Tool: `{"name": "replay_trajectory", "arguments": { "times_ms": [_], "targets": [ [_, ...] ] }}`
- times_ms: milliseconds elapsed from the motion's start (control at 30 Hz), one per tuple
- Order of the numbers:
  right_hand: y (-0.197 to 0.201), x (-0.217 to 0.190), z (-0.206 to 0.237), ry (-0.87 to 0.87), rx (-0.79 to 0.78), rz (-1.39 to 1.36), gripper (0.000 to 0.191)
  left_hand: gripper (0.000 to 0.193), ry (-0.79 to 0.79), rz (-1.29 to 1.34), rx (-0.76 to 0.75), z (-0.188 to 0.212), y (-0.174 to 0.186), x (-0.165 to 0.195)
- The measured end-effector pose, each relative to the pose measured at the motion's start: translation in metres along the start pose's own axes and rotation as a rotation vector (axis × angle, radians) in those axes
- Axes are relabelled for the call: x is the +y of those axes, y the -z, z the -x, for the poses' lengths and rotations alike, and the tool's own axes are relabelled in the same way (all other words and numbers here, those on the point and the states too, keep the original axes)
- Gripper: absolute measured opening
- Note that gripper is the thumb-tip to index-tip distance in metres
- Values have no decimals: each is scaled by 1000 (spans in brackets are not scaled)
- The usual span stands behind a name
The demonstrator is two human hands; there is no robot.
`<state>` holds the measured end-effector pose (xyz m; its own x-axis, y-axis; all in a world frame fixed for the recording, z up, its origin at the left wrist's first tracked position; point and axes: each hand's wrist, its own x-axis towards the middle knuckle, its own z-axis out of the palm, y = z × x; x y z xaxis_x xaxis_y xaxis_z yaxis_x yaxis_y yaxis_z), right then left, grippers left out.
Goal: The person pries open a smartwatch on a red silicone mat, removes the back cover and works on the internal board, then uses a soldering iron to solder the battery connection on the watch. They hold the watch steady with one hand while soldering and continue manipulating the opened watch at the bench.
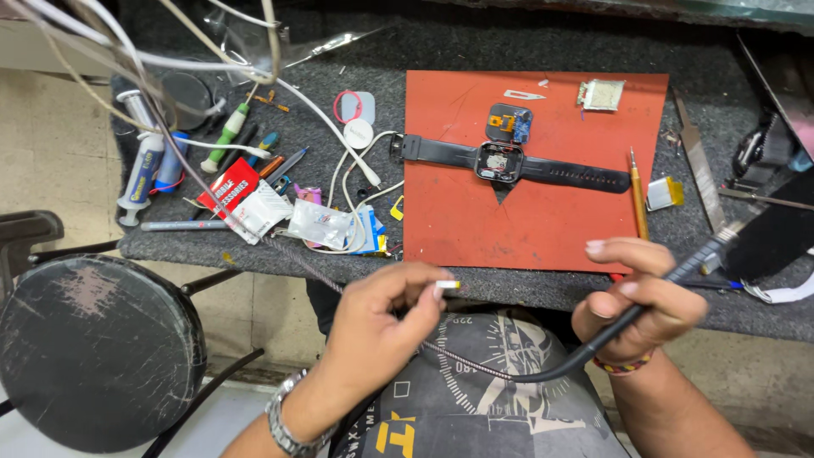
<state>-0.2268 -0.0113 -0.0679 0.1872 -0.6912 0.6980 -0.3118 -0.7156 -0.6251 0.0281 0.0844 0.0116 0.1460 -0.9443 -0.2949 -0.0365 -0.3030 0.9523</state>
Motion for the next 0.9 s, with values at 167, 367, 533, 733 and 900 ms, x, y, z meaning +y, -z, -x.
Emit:
{"name": "replay_trajectory", "arguments": {
  "times_ms": [167,367,533,733,900],
  "targets": [
    [14,-3,-29,17,-368,-9,39,20,-223,-209,-15,-40,-4,25],
    [20,22,-77,134,-466,17,36,23,-275,-247,-162,-121,-3,37],
    [26,48,-95,128,-448,72,43,24,-83,4,-273,-171,-9,23],
    [26,80,-91,159,-435,-73,29,24,61,93,-324,-175,-20,8],
    [18,87,-83,118,-452,-74,26,29,110,176,-316,-176,-25,-1]
  ]
}}
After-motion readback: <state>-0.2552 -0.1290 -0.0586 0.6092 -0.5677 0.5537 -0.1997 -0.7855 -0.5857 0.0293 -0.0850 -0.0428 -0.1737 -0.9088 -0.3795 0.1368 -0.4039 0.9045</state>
